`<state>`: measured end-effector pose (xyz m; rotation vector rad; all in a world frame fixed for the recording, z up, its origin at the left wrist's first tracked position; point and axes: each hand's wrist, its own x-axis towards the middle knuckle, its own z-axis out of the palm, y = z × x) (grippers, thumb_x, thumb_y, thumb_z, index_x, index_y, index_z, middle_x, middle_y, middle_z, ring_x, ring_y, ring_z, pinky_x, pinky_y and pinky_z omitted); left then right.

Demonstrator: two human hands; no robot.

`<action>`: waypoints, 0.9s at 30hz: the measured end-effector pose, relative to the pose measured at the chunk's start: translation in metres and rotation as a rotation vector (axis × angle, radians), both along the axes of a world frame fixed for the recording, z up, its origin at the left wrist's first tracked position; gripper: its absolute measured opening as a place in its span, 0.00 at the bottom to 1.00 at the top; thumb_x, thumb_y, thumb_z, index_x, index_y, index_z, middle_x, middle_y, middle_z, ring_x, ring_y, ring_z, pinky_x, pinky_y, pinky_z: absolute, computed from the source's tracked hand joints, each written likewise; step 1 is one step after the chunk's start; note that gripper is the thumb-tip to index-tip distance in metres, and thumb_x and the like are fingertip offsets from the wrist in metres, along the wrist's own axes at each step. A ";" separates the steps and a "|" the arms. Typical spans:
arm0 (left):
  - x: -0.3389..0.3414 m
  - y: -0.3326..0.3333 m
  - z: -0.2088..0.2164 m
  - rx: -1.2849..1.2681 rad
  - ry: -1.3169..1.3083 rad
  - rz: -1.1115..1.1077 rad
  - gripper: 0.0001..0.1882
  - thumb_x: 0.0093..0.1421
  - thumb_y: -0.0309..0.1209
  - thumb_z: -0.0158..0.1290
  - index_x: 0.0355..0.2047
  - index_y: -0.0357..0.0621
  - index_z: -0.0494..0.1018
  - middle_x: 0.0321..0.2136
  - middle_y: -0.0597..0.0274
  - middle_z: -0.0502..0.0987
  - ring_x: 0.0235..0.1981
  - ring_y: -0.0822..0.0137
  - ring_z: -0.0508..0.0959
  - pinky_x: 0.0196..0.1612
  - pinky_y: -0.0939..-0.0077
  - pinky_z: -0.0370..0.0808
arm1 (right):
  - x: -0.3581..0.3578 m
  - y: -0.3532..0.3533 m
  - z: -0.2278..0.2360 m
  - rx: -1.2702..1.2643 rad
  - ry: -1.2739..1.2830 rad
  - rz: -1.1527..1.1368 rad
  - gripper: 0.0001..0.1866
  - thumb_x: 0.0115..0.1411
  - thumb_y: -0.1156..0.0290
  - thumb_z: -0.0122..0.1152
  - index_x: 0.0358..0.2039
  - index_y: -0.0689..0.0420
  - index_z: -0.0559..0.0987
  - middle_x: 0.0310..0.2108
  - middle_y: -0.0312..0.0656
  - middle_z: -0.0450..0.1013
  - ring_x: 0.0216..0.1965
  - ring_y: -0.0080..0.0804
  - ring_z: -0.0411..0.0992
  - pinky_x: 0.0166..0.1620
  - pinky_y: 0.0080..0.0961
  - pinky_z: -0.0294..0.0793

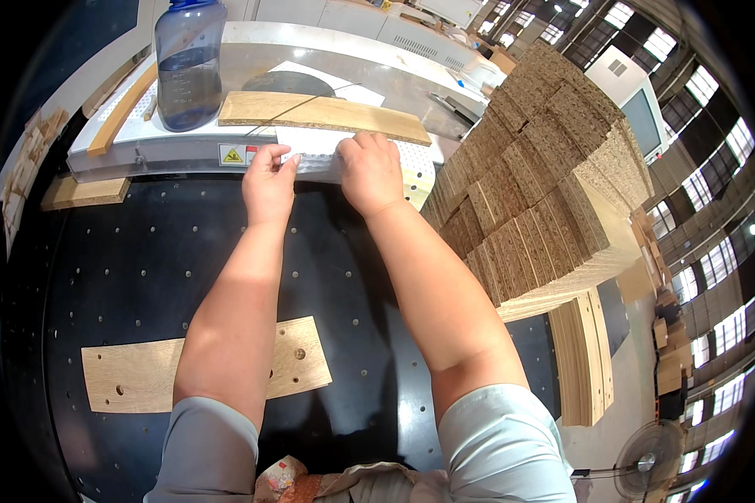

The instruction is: The person handles wood boards by moving them between a workstation and a pallet, picking up a board, turning it over to check different sides, and placing it onto a stack.

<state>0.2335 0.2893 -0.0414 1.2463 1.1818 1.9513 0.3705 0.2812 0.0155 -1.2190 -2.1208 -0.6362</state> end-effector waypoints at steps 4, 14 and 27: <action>-0.001 0.000 0.000 0.002 0.013 0.014 0.09 0.45 0.23 0.56 0.29 0.41 0.71 0.21 0.63 0.71 0.23 0.71 0.70 0.30 0.79 0.68 | -0.001 -0.001 0.000 0.019 -0.019 -0.025 0.04 0.43 0.75 0.54 0.23 0.53 0.74 0.26 0.37 0.68 0.34 0.38 0.64 0.38 0.33 0.62; -0.001 0.000 0.001 0.008 -0.006 0.000 0.09 0.47 0.22 0.56 0.29 0.40 0.70 0.21 0.70 0.68 0.23 0.79 0.66 0.29 0.85 0.66 | 0.003 -0.002 -0.004 -0.052 0.032 0.041 0.03 0.43 0.77 0.52 0.21 0.54 0.74 0.23 0.40 0.69 0.29 0.41 0.66 0.36 0.34 0.64; -0.002 -0.008 0.010 0.297 0.494 0.408 0.22 0.40 0.27 0.56 0.39 0.37 0.67 0.36 0.50 0.69 0.40 0.53 0.67 0.45 0.62 0.62 | 0.087 -0.304 -0.001 -0.720 0.772 -0.093 0.04 0.49 0.76 0.61 0.22 0.59 0.74 0.24 0.37 0.70 0.29 0.26 0.68 0.35 0.21 0.67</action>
